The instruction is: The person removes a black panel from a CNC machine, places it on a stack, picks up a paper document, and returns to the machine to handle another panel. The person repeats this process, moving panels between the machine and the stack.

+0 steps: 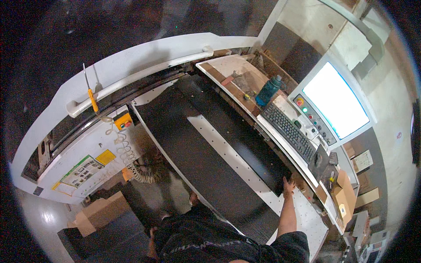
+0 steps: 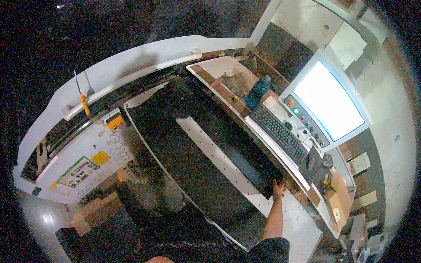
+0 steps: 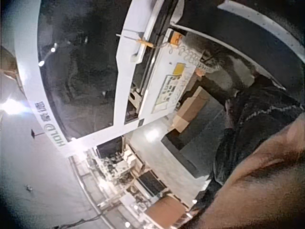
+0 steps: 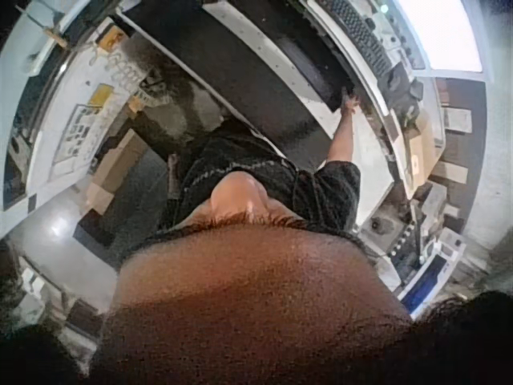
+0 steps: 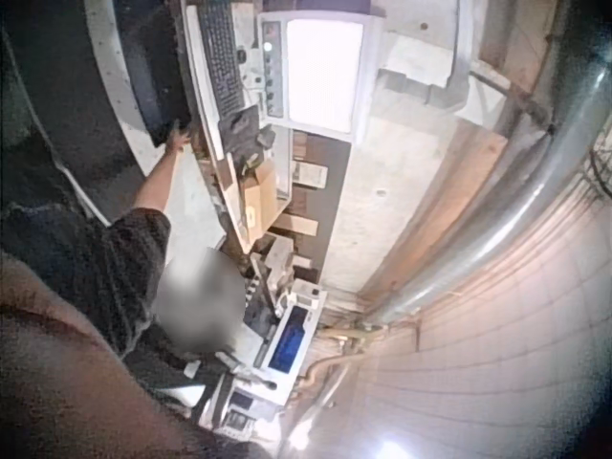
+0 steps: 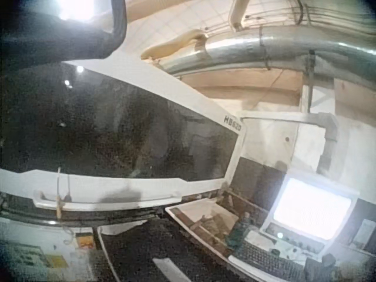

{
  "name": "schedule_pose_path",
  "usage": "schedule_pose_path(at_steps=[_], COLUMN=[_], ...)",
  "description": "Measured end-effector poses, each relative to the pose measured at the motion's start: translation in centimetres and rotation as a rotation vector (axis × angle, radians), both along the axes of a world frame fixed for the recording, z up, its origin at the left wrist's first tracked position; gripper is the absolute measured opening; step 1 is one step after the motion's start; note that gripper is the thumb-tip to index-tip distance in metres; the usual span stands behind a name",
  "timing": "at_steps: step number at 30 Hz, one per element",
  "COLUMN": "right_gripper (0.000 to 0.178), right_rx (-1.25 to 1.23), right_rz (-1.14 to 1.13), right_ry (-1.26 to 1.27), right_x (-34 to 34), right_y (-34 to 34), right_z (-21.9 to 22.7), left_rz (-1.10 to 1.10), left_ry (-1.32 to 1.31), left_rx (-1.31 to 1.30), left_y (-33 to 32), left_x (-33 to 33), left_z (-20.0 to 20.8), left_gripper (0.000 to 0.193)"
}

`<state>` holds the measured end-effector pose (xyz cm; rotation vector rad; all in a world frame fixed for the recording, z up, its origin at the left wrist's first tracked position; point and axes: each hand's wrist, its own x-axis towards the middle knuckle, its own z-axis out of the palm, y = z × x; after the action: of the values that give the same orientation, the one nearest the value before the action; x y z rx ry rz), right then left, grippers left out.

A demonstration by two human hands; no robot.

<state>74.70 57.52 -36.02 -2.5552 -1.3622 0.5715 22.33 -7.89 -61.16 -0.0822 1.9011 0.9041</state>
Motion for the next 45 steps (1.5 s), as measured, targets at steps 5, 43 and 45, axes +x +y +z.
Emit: schedule_pose_path(at_steps=[5,43,45], right_gripper=[0.106,0.033,0.035], right_rx=[-0.049,0.763,0.805], right_rz=[0.095,-0.718,-0.811], right_ry=[0.034,0.573,0.6], right_x=[0.6,4.0,2.9], right_y=[2.0,-52.1,-54.4], right_z=[0.9,5.7,7.8], left_rz=[0.258,-0.837,-0.931], left_ry=[0.051,1.015,1.075], left_rx=[0.497,1.048,1.11], left_y=[7.1,30.9,30.2], left_x=[-14.5,1.8,3.9], left_z=[-0.7,26.8,25.4], left_gripper=[0.04,0.039,0.042])
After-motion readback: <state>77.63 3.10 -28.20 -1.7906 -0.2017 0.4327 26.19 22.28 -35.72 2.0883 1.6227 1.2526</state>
